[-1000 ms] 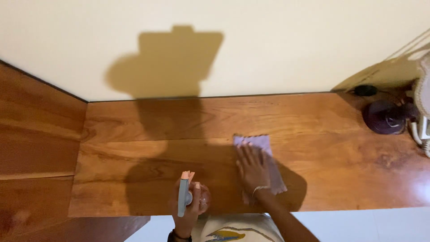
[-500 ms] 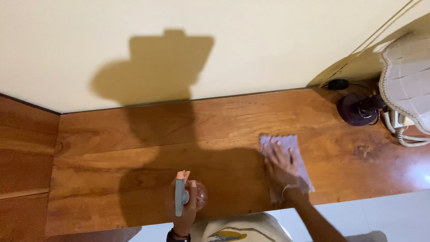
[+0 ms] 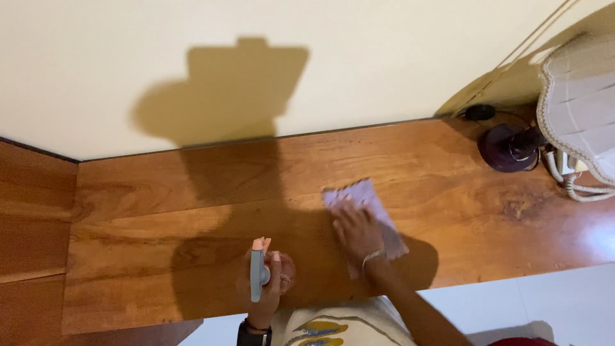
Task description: Cleaning a wooden dresser using a cleaning spray and a cloth.
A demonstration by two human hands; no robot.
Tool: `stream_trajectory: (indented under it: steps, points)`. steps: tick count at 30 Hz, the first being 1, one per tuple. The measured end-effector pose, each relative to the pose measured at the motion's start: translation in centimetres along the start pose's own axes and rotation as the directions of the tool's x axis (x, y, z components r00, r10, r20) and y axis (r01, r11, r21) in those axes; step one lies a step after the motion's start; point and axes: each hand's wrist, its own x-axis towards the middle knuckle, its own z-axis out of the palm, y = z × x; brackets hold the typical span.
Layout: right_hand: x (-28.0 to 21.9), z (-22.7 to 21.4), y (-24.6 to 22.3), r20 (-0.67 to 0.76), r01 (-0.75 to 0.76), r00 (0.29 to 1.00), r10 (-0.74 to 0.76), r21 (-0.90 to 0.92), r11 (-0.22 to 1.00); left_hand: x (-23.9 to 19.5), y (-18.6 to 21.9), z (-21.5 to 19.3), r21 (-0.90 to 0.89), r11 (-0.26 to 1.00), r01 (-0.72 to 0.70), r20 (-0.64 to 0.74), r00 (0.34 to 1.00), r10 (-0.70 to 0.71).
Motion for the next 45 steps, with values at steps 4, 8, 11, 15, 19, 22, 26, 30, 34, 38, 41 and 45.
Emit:
stream_trajectory:
  steps: [4, 8, 11, 15, 19, 22, 26, 30, 34, 38, 41, 45]
  points:
    - [-4.9, -5.1, -2.6, -0.32, 0.112, 0.947, -0.019, 0.274, 0.955, 1.0, 0.7, 0.5, 0.04, 0.998, -0.05, -0.003, 0.999, 0.05]
    - [-10.1, -4.2, 0.0, -0.248, 0.031, 0.967, 0.052, 0.322, 0.946, 0.9, -1.9, 0.9, 0.102, 0.99, -0.096, 0.046, 0.995, 0.092]
    - [-11.3, -5.6, 4.1, -0.04, -0.23, 0.973, 0.229, -0.028, 0.973, 1.3, -0.8, 1.5, 0.029, 0.996, -0.081, -0.028, 0.996, 0.081]
    - [-10.4, -1.8, 10.5, -0.114, -0.385, 0.916, 0.384, 0.014, 0.923, 1.8, 0.0, 1.7, 0.027, 0.994, -0.104, 0.015, 0.994, 0.104]
    - [-5.6, -1.0, 16.2, -0.143, -0.58, 0.791, 0.595, 0.135, 0.803, 2.1, -0.2, 2.2, 0.048, 0.992, -0.115, 0.018, 0.993, 0.115]
    - [0.6, -2.0, 19.1, 0.065, -0.652, 0.757, 0.65, 0.144, 0.744, 2.4, -0.4, 2.7, 0.051, 0.994, -0.102, -0.006, 0.995, 0.102]
    - [9.4, -1.8, 18.8, 0.242, -0.642, 0.753, 0.612, 0.07, 0.763, 2.4, -0.3, 2.9, 0.086, 0.996, -0.021, -0.033, 0.999, 0.024]
    - [14.9, -2.7, 13.0, 0.207, -0.534, 0.837, 0.506, 0.113, 0.838, 2.8, -1.8, 2.8, 0.043, 0.975, -0.219, -0.084, 0.971, 0.222]
    - [15.7, -4.8, 9.4, 0.219, -0.391, 0.907, 0.36, 0.117, 0.913, 3.2, -0.5, 2.3, -0.232, 0.972, 0.028, 0.042, 0.999, -0.018]
    - [15.0, -3.7, 12.8, 0.22, -0.242, 0.956, 0.194, 0.217, 0.946, 4.4, 0.3, 2.3, -0.59, 0.803, 0.082, 0.222, 0.973, 0.063]
    - [13.2, -1.8, 16.8, 0.149, -0.309, 0.947, 0.284, 0.181, 0.934, 3.2, -2.3, 2.2, 0.12, 0.987, -0.107, -0.083, 0.99, 0.118]
    - [10.9, 1.6, 24.2, -0.021, -0.356, 0.934, 0.356, 0.0, 0.934, 3.3, -0.9, 2.0, 0.072, 0.992, -0.104, -0.079, 0.991, 0.11]
